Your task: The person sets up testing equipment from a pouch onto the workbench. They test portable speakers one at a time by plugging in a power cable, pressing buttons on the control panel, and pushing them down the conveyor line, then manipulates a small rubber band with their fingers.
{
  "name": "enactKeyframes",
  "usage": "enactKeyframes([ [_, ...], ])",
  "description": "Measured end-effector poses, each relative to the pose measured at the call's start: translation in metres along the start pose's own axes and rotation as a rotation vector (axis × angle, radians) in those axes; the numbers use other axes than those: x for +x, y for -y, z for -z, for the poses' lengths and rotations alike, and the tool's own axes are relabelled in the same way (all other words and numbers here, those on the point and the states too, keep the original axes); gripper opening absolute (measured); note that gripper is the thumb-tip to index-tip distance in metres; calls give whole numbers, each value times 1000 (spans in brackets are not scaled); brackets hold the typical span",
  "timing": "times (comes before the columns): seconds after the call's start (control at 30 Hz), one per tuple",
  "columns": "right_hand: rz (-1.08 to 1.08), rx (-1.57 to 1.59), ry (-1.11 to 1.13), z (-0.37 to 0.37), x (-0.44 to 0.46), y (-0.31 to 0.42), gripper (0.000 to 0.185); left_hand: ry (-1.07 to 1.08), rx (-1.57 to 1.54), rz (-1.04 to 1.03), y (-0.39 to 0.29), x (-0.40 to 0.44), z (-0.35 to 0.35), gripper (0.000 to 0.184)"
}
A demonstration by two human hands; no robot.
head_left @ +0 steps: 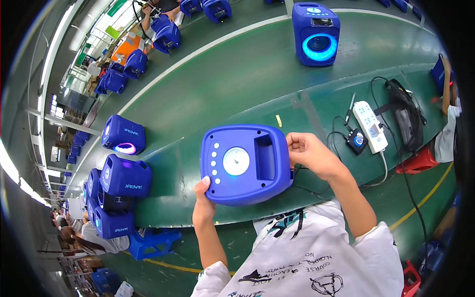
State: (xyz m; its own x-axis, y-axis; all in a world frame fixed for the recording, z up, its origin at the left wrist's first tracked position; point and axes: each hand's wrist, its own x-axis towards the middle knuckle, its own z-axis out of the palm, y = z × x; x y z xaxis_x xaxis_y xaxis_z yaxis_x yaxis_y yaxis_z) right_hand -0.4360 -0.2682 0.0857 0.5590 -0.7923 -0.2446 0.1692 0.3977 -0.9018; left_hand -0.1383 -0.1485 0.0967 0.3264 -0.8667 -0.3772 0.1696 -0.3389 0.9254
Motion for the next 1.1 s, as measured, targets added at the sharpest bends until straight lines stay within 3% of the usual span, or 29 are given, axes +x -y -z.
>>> enactKeyframes([
  [0.33, -132, 117, 23, 20, -4, -7, 14, 235, 72, -13, 1, 2, -9, 91],
  [0.53, -103, 52, -19, 15, -10, -9, 22, 265, 107, -57, -5, 2, -13, 89],
  [0.73, -93, 2, -167, 0, -16, -9, 12, 261, 119, -75, -10, 1, -17, 85],
  [0.93, 51, -283, -341, -11, -31, -13, 23, 234, 97, -141, -7, -4, -24, 86],
  [1.1, 50, -49, -370, -25, -48, -9, 48, 203, 139, -174, -8, -11, -29, 86],
])
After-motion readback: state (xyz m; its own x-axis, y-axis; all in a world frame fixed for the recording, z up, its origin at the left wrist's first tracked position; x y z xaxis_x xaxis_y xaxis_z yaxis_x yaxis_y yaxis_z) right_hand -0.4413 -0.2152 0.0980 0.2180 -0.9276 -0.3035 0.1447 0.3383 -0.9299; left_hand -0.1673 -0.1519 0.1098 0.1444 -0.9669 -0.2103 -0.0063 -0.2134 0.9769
